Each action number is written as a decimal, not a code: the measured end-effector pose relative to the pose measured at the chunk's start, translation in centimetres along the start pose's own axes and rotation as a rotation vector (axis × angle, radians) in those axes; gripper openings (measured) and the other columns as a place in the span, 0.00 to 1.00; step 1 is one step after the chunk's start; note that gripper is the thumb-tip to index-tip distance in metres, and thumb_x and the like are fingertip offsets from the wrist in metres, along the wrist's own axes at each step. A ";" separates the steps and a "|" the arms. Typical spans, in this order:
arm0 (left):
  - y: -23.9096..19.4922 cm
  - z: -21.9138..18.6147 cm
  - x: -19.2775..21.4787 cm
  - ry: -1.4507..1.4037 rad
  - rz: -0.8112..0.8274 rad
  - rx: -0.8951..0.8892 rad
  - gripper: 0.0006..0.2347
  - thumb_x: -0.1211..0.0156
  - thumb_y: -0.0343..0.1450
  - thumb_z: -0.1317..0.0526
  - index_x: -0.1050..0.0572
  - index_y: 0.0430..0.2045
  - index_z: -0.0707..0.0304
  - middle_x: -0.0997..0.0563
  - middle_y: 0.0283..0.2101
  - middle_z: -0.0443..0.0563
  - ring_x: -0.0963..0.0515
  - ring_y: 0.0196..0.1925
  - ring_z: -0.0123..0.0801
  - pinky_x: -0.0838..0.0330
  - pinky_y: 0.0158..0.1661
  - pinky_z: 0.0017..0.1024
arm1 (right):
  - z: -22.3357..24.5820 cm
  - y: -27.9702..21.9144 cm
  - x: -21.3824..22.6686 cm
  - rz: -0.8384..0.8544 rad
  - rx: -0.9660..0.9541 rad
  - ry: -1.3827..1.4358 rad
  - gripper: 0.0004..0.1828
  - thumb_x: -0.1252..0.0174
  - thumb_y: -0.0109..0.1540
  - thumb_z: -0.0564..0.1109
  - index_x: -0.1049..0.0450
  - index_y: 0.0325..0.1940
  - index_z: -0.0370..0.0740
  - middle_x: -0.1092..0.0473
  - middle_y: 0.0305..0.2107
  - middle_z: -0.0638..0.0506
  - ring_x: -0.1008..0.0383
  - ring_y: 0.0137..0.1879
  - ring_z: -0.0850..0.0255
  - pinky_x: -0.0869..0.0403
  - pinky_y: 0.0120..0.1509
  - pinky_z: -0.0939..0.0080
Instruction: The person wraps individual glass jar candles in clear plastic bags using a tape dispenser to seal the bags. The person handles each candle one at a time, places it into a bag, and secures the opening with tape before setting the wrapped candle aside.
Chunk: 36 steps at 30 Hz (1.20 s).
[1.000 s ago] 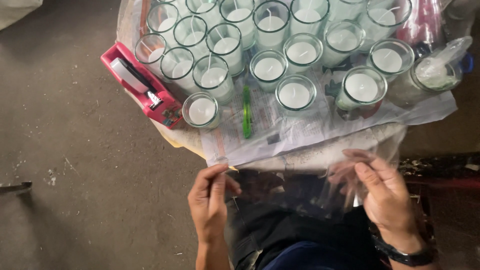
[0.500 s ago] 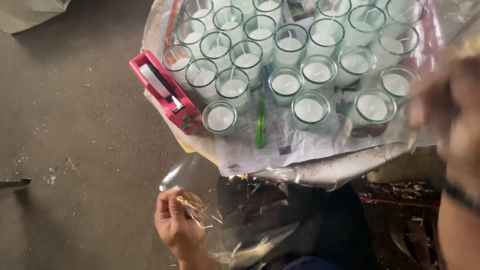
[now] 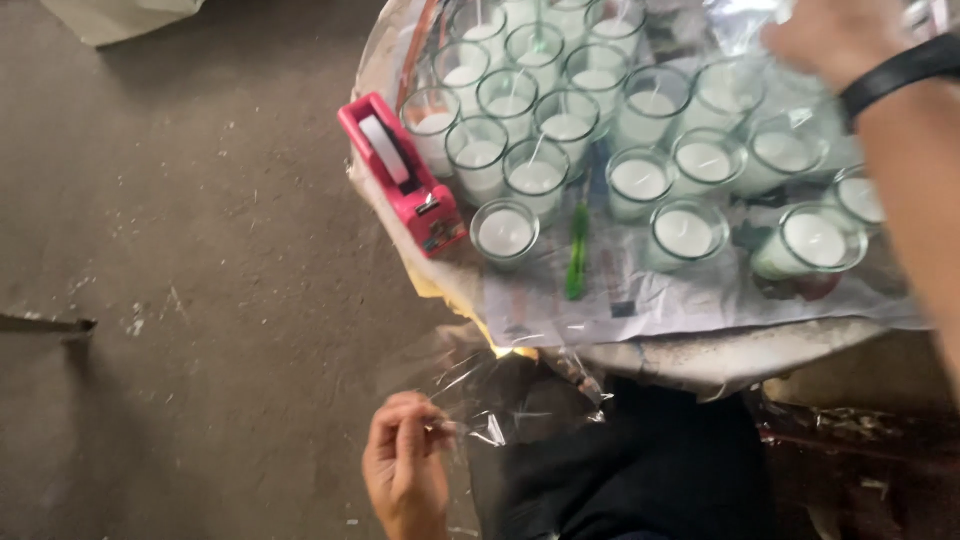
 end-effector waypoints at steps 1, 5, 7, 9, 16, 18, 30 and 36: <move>-0.4 1.0 0.4 -0.063 -0.059 0.119 0.05 0.54 0.66 0.68 0.31 0.22 0.71 0.32 0.27 0.57 0.32 0.20 0.31 0.37 0.19 0.21 | -2.3 1.8 0.3 0.098 -0.056 0.018 0.11 0.45 0.57 0.38 0.31 0.42 0.32 0.30 0.38 0.47 0.34 0.45 0.61 0.40 0.51 0.63; -0.6 1.3 -2.6 -0.294 0.078 0.240 0.04 0.56 0.67 0.70 0.32 0.26 0.71 0.32 0.27 0.54 0.32 0.21 0.30 0.38 0.16 0.20 | -8.1 5.2 -4.0 0.479 -0.297 0.093 0.17 0.39 0.51 0.33 0.29 0.44 0.30 0.28 0.41 0.44 0.32 0.50 0.58 0.38 0.57 0.60; -0.2 0.4 -5.5 -0.381 0.196 0.254 0.04 0.58 0.67 0.70 0.33 0.25 0.71 0.34 0.23 0.53 0.35 0.18 0.29 0.40 0.15 0.20 | -2.0 3.9 -14.9 0.646 -0.415 0.110 0.21 0.36 0.48 0.31 0.28 0.45 0.29 0.27 0.43 0.43 0.31 0.52 0.56 0.38 0.60 0.58; 0.1 -0.3 -8.3 -0.469 0.328 0.263 0.04 0.60 0.68 0.71 0.35 0.24 0.71 0.37 0.19 0.52 0.39 0.14 0.29 0.42 0.14 0.20 | 2.0 1.1 -28.6 0.716 -0.471 0.119 0.22 0.34 0.47 0.30 0.27 0.45 0.28 0.26 0.44 0.42 0.31 0.53 0.56 0.37 0.61 0.57; 0.3 -0.3 -13.1 -0.067 0.563 0.351 0.03 0.54 0.65 0.69 0.33 0.21 0.69 0.37 0.13 0.47 0.42 0.12 0.22 0.47 0.14 0.18 | 12.0 -4.1 -43.3 -0.025 0.293 0.016 0.37 0.51 0.42 0.67 0.41 0.48 0.44 0.34 0.39 0.50 0.35 0.41 0.62 0.37 0.41 0.63; -0.1 1.0 -12.6 -0.050 0.558 0.394 0.04 0.54 0.66 0.69 0.31 0.24 0.70 0.37 0.12 0.45 0.41 0.12 0.21 0.46 0.16 0.17 | 9.9 -4.1 -43.5 -0.019 0.178 0.227 0.19 0.45 0.47 0.54 0.25 0.34 0.38 0.29 0.24 0.53 0.35 0.27 0.68 0.37 0.24 0.71; -2.1 4.2 -10.1 0.203 0.458 0.452 0.02 0.49 0.64 0.68 0.29 0.22 0.64 0.27 0.17 0.46 0.31 0.18 0.22 0.38 0.20 0.18 | 4.6 -8.3 -40.0 -0.760 0.460 0.333 0.04 0.49 0.56 0.41 0.34 0.32 0.38 0.32 0.19 0.51 0.36 0.20 0.69 0.36 0.20 0.78; -0.1 3.1 -8.8 0.467 0.519 0.305 0.03 0.45 0.63 0.64 0.25 0.22 0.63 0.26 0.18 0.44 0.31 0.15 0.20 0.37 0.16 0.16 | 4.4 -9.5 -39.2 -0.790 0.416 0.206 0.04 0.45 0.51 0.39 0.33 0.24 0.39 0.34 0.21 0.53 0.37 0.29 0.67 0.37 0.37 0.72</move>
Point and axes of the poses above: each hand's wrist, its own y-axis towards the middle knuckle, its own x-axis out of the back of the hand, z = x × y, the point moved 5 cm from there along y, towards the middle knuckle
